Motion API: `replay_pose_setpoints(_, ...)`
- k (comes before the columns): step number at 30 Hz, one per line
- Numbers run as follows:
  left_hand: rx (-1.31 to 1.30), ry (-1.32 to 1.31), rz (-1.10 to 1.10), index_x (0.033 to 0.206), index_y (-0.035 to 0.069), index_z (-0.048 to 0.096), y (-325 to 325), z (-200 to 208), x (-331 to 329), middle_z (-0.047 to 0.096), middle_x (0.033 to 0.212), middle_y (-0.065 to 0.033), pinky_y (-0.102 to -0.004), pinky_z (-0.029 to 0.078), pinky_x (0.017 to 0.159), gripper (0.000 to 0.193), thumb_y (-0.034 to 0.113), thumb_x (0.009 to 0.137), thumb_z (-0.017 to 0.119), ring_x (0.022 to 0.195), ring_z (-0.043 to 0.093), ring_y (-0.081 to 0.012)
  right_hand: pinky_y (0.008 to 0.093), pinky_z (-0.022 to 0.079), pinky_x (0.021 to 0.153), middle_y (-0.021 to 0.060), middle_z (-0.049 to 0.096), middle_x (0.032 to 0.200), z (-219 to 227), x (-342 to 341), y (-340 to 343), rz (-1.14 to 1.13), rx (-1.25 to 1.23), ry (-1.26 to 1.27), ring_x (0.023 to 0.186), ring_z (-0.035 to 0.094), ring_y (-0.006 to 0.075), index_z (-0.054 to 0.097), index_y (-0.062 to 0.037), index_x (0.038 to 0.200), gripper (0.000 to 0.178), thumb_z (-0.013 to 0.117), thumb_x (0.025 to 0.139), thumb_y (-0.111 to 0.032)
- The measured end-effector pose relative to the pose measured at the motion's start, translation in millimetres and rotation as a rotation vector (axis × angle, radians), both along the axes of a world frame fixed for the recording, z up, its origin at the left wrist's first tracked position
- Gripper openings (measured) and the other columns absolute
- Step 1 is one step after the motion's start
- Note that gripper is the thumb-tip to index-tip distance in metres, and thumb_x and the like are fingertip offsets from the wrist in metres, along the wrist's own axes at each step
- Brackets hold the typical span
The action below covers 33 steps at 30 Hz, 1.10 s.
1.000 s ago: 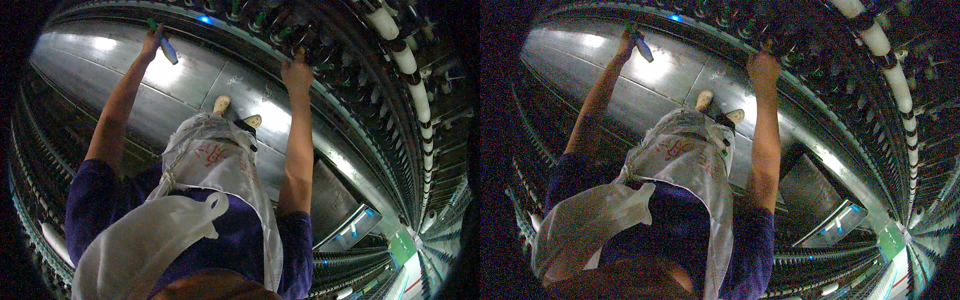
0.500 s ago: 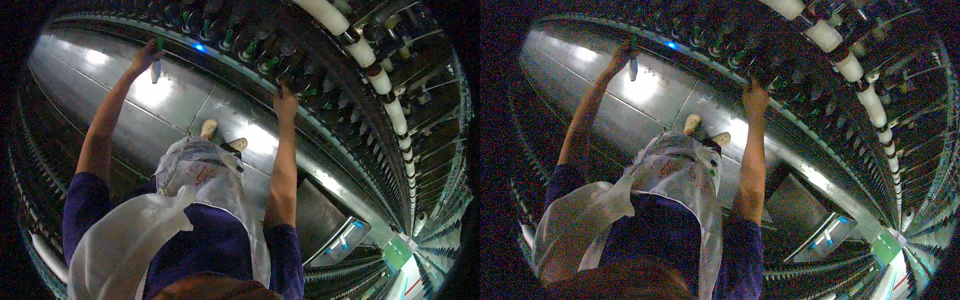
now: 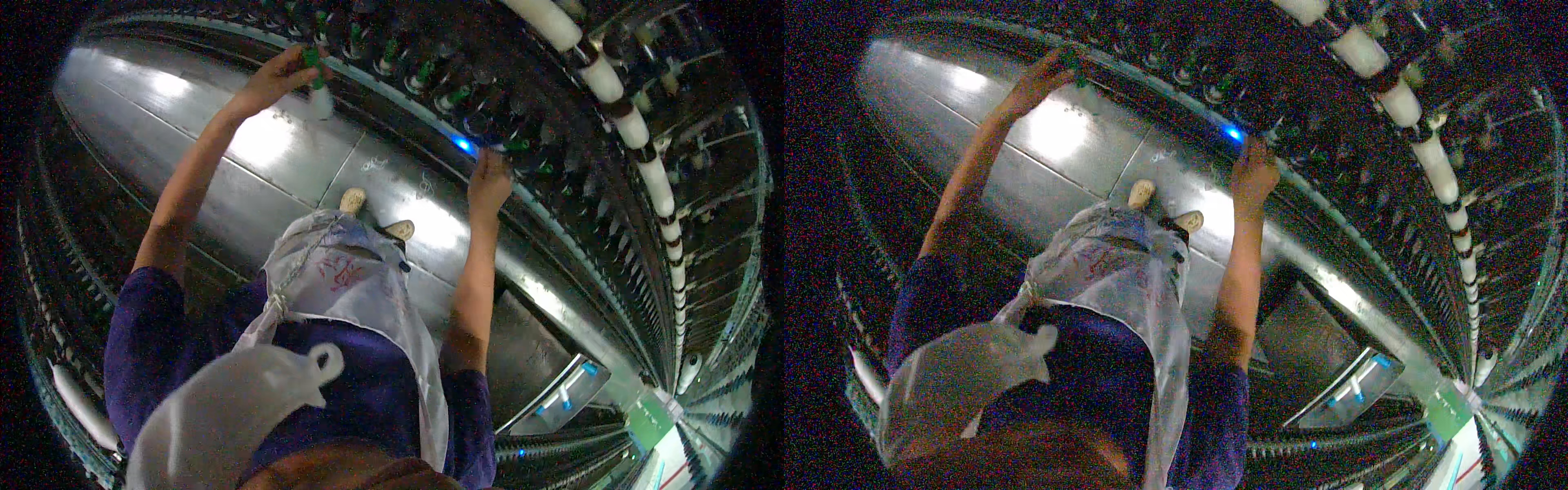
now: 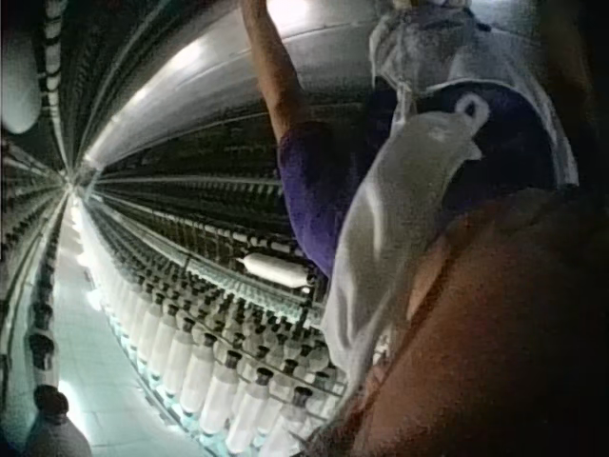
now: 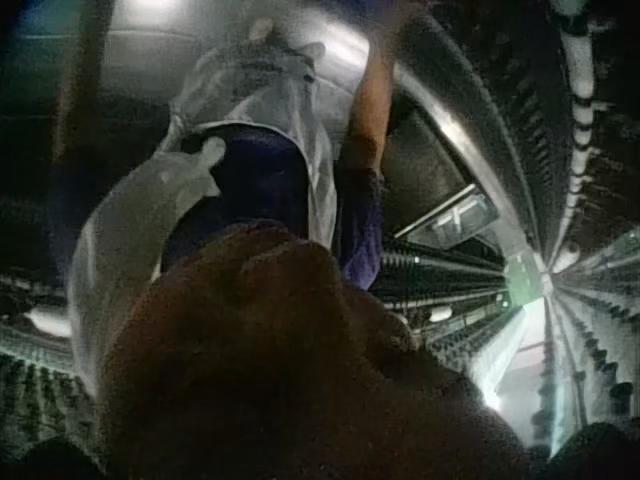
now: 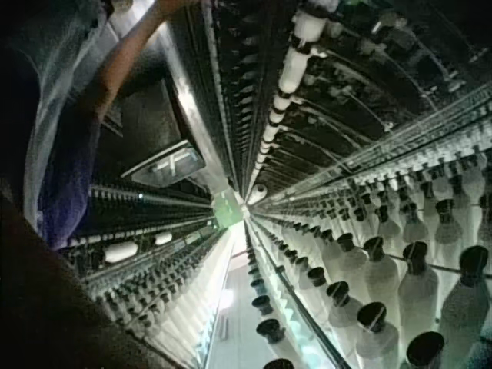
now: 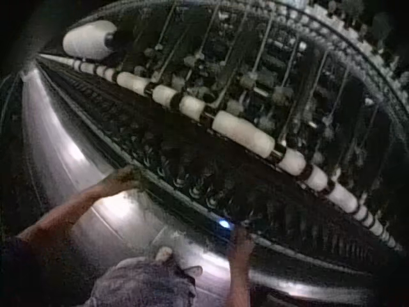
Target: The person loads white thread spools onto a circular textile machine, threads the thread through guides and tensioners, and winds it onto green bobbins. They repeat this process for multiple stations and then move a metal tray of spools to a storage area.
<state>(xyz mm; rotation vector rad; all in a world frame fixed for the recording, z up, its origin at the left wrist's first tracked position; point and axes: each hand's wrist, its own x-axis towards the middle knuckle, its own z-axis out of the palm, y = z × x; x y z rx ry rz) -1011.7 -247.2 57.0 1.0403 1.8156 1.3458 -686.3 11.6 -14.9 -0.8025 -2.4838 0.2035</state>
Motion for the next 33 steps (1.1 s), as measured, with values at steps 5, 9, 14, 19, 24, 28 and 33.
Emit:
replay_pose_setpoints(5, 0.426, -0.069, -0.173, 0.127, 0.006, 0.045, 66.0, 39.5, 111.9, 0.061, 0.115, -0.0095, -0.0298, 0.045, 0.096, 0.038, 0.007, 0.091, 0.058, 0.112, 0.056, -0.0168, 0.0323, 0.050, 0.062, 0.0153, 0.066, 0.093, 45.0, -14.9, 25.9, 0.166, -0.263, 0.326, 0.080, 0.064, 0.0234, 0.066, -0.0013, 0.098, 0.015, 0.063, 0.089, -0.013)
replay_pose_setpoints(9, 0.531, -0.100, -0.171, 0.121, 0.006, 0.051, 140.7, 46.9, 149.2, 0.063, 0.111, -0.0074, -0.0288, 0.048, 0.090, 0.032, 0.008, 0.090, 0.060, 0.107, 0.058, -0.0137, 0.0264, 0.049, 0.062, 0.0077, 0.067, 0.096, 84.4, -19.5, 38.8, 0.055, -1.202, 0.487, 0.081, 0.064, 0.0161, 0.065, -0.0001, 0.105, 0.022, 0.059, 0.094, -0.018)
replay_pose_setpoints(14, 0.338, 0.200, 0.048, 0.124, 0.007, 0.048, 221.0, 3.1, 181.0, 0.064, 0.096, -0.0170, -0.0385, 0.051, 0.076, 0.034, 0.018, 0.093, 0.056, 0.089, 0.065, -0.0280, 0.0249, 0.049, 0.063, 0.0092, 0.069, 0.089, 152.3, -17.1, 37.5, 0.155, -1.062, 0.574, 0.072, 0.062, 0.0130, 0.066, 0.0019, 0.098, 0.024, 0.059, 0.093, -0.020)
replay_pose_setpoints(19, 0.021, 0.284, 0.294, 0.125, 0.007, 0.047, 246.7, -78.9, 212.1, 0.062, 0.081, -0.0233, -0.0478, 0.048, 0.061, 0.036, 0.020, 0.093, 0.055, 0.070, 0.062, -0.0395, 0.0265, 0.052, 0.068, 0.0147, 0.068, 0.093, 213.1, 1.9, 34.8, 0.401, -0.910, 0.791, 0.080, 0.066, 0.0192, 0.066, 0.0044, 0.095, 0.018, 0.056, 0.093, -0.011)
replay_pose_setpoints(24, -0.031, 0.276, 0.269, 0.127, 0.006, 0.044, 245.7, -111.1, 211.8, 0.064, 0.086, -0.0233, -0.0520, 0.047, 0.064, 0.036, 0.019, 0.094, 0.053, 0.075, 0.062, -0.0436, 0.0253, 0.052, 0.068, 0.0105, 0.069, 0.089, 232.5, -14.3, 27.3, 0.415, -0.776, 0.608, 0.076, 0.065, 0.0154, 0.067, 0.0029, 0.093, 0.017, 0.058, 0.092, -0.011)
replay_pose_setpoints(28, 0.080, 0.149, 0.188, 0.136, 0.006, 0.038, 230.6, -102.7, 214.9, 0.058, 0.114, -0.0254, -0.0462, 0.045, 0.087, 0.044, 0.025, 0.098, 0.047, 0.106, 0.056, -0.0407, 0.0266, 0.052, 0.070, 0.0149, 0.068, 0.097, 233.4, -34.0, 44.0, 0.350, -0.787, 0.611, 0.085, 0.066, 0.0196, 0.065, 0.0060, 0.099, 0.022, 0.056, 0.094, -0.013)
replay_pose_setpoints(33, 0.096, 0.051, -0.049, 0.142, 0.007, 0.036, 140.8, -111.4, 222.0, 0.039, 0.143, -0.0191, -0.0375, 0.028, 0.110, 0.049, 0.032, 0.099, 0.042, 0.135, 0.035, -0.0306, 0.0252, 0.052, 0.066, 0.0106, 0.070, 0.086, 178.5, -18.2, 68.4, 0.259, -0.400, 0.548, 0.074, 0.066, 0.0144, 0.068, 0.0029, 0.096, 0.022, 0.056, 0.094, -0.016)
